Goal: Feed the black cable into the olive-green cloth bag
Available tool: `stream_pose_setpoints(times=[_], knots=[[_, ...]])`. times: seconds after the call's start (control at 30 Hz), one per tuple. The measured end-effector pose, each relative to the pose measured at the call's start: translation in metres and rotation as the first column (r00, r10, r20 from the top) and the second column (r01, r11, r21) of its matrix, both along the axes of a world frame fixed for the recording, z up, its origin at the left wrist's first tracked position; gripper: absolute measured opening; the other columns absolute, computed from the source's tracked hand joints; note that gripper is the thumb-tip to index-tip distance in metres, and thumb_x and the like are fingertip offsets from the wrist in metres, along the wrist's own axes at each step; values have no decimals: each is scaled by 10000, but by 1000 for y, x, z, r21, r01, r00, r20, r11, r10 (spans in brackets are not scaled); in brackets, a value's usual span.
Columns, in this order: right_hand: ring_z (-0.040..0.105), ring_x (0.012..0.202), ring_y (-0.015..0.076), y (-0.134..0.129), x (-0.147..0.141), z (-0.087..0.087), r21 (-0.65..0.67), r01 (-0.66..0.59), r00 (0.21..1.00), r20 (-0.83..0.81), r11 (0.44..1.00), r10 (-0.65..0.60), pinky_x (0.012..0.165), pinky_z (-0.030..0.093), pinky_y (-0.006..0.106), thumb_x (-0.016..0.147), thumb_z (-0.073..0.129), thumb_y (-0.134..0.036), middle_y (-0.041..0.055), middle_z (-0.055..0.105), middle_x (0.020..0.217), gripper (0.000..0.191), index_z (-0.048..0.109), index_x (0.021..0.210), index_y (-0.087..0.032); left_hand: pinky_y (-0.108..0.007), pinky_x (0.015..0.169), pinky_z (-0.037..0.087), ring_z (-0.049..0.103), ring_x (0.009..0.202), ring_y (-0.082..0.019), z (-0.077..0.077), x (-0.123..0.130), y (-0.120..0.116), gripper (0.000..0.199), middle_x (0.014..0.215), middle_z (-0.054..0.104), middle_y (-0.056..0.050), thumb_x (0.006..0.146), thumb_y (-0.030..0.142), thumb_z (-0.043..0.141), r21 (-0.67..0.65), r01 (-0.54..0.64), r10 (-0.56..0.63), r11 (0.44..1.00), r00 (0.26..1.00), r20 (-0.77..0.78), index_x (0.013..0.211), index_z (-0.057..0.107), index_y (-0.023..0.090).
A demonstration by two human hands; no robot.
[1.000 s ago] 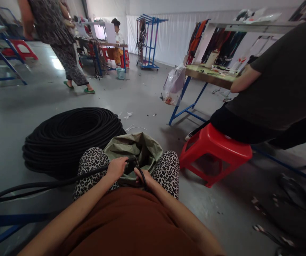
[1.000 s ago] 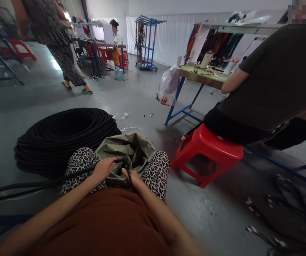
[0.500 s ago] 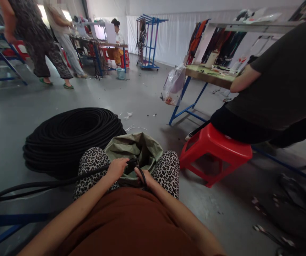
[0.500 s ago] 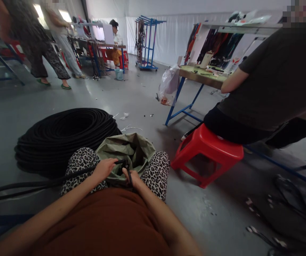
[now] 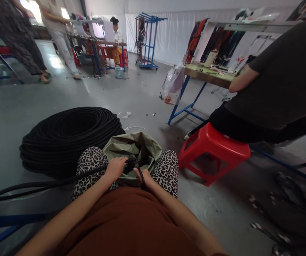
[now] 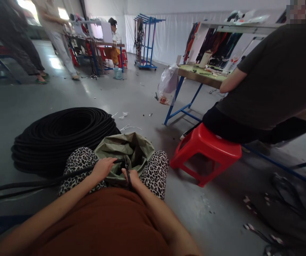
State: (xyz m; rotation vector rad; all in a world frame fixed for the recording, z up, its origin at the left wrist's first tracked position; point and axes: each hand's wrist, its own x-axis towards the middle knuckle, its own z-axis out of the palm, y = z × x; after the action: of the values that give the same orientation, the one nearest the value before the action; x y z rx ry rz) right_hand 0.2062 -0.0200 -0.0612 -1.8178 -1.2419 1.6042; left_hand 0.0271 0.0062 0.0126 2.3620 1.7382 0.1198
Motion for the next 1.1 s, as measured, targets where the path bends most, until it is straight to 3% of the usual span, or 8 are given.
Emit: stream_pose_setpoints(times=[0.23,0.7,0.93,1.1], knots=[[492,350,128,1,1,-3,-45,-34,999,34,998,35,385,394,212,931,537,-512,-14,455,441,477,519,596,-173,-329,858,464,650,1005,-224,-1,-15,-2,317,1076,713,-101,898,176,500,81,-51,56,995,997,-56,1177,650,193],[475,344,116,-1,1,9,-74,-76,995,64,994,81,366,363,216,946,528,-446,3,469,460,494,473,532,-182,-328,823,456,647,987,-220,-3,-18,6,326,1071,715,-90,906,182,494,42,-36,41,998,992,-119,1179,669,207],[471,328,115,-1,1,9,-122,-36,999,9,992,37,340,365,212,924,548,-509,4,473,457,507,493,545,-177,-322,837,468,657,990,-217,-9,-20,9,324,1068,718,-95,907,198,484,64,-39,44,997,996,-81,1170,673,206],[477,346,115,1,0,6,-181,102,989,-88,978,-119,364,431,236,927,551,-520,-2,501,502,453,529,648,-163,-344,839,480,660,1005,-241,-7,-21,10,347,1095,719,-106,926,220,448,73,-64,68,995,996,-55,1198,660,188]])
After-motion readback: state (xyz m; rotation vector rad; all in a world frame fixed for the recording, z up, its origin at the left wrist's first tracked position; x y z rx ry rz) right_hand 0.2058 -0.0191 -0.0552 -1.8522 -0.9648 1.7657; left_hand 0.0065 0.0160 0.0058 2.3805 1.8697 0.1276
